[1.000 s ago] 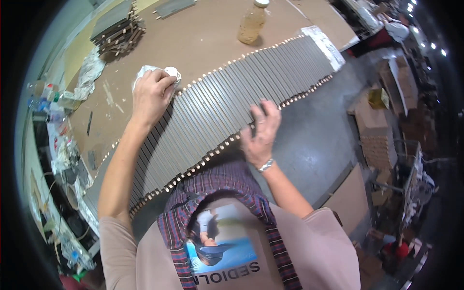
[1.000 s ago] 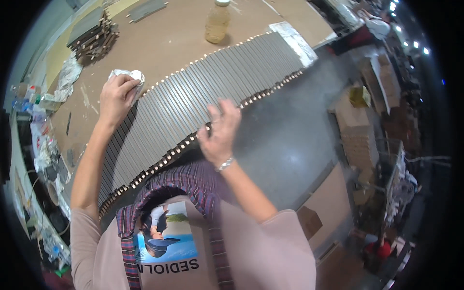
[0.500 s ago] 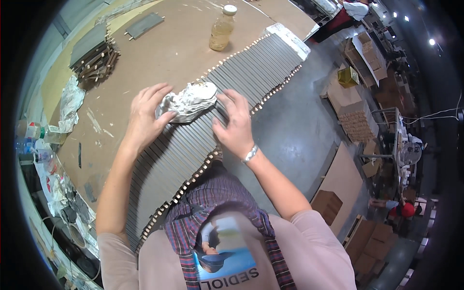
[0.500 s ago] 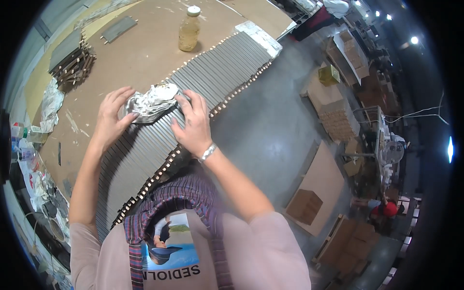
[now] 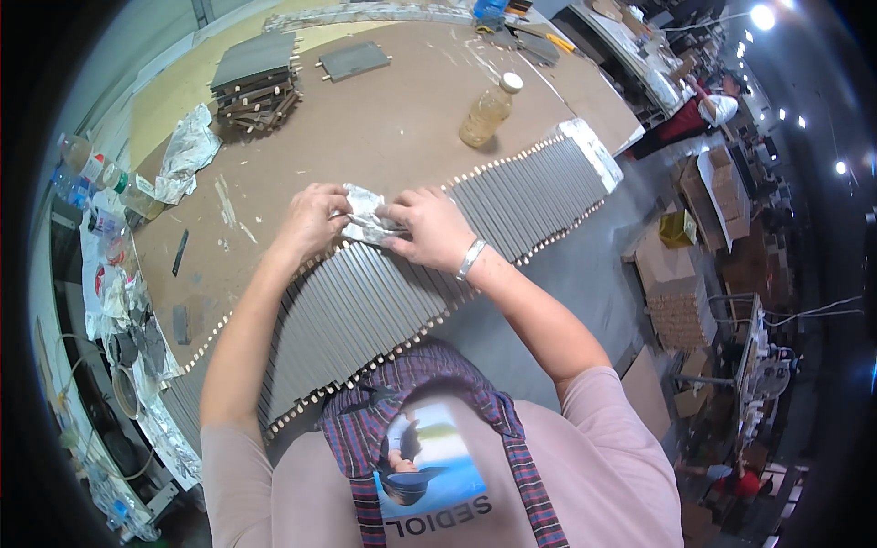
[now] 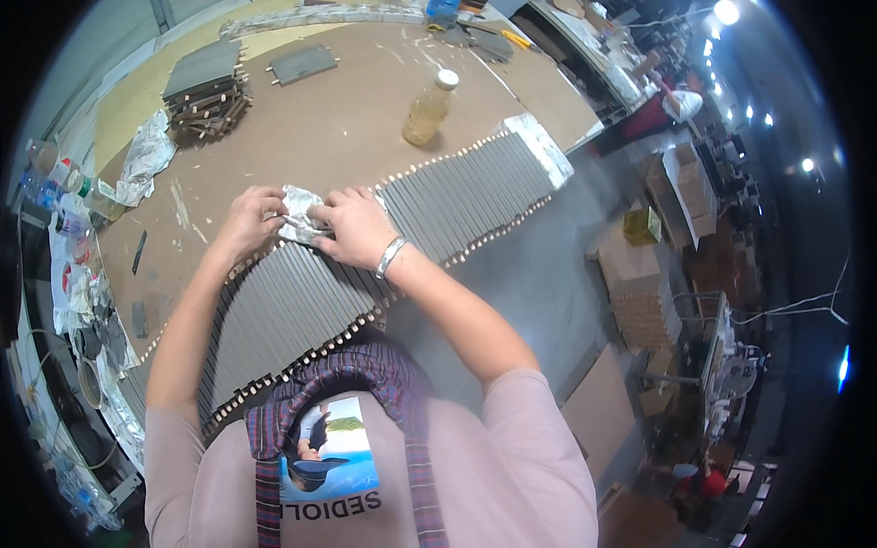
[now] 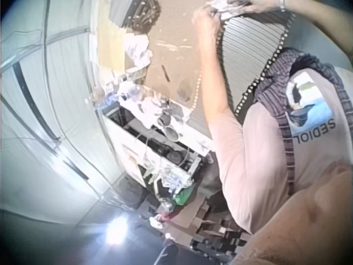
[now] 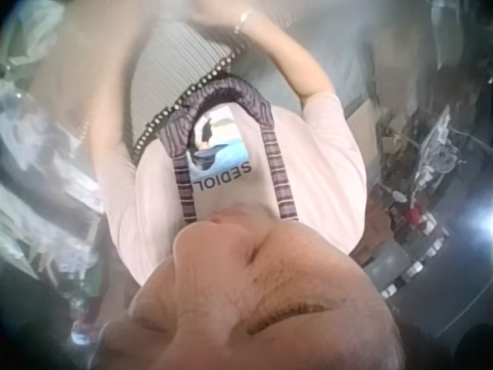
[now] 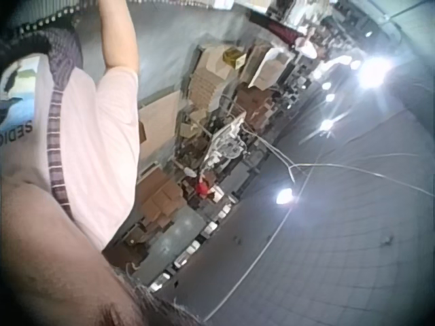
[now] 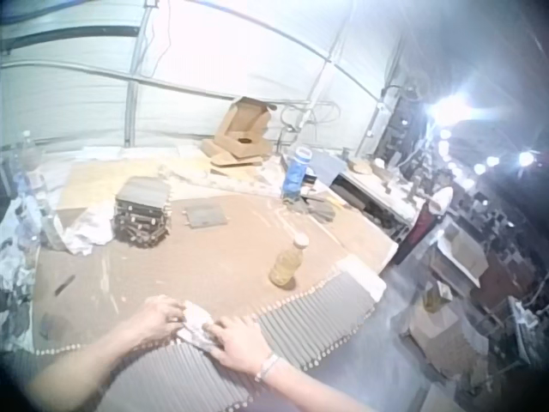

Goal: The person wipes a row of long wood sticks arranged on a work surface with a cloth, frequently applying liquid from a bottle to the cloth.

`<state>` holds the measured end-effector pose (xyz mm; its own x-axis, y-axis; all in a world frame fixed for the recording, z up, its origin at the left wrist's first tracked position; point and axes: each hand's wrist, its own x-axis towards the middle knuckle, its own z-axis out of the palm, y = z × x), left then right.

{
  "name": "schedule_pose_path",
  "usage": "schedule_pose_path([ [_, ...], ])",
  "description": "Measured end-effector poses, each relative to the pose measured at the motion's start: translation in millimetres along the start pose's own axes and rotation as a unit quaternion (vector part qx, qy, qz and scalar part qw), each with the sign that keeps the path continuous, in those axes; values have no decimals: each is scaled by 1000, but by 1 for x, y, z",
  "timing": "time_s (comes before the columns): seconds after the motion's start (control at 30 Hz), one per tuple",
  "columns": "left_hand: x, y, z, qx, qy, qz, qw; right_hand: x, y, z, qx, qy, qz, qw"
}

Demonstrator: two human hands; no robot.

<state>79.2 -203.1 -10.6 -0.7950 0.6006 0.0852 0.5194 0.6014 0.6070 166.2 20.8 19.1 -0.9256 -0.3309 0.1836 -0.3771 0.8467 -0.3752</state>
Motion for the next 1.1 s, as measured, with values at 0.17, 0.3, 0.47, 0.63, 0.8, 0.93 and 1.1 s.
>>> schedule_pose_path([
  [0.17,0,-9,-35,-85,107,37,990,28,4,-32,-28,1,121,992],
  [0.3,1,34,-88,-33,189,90,977,66,32,-47,-229,171,52,957],
  [0.47,-15,35,-109,-214,247,14,945,88,58,-53,-151,273,200,929],
  [0.63,-33,52,-73,-247,203,11,947,62,18,-1,610,-83,215,758],
  [0.8,-55,51,-61,-312,60,-33,948,72,-17,51,757,-84,209,613],
  [0.93,-72,38,-68,-280,-17,-30,959,66,-5,15,771,-63,199,601],
  [1.1,-74,31,-51,-361,-22,-12,932,65,-13,31,783,-79,221,576],
])
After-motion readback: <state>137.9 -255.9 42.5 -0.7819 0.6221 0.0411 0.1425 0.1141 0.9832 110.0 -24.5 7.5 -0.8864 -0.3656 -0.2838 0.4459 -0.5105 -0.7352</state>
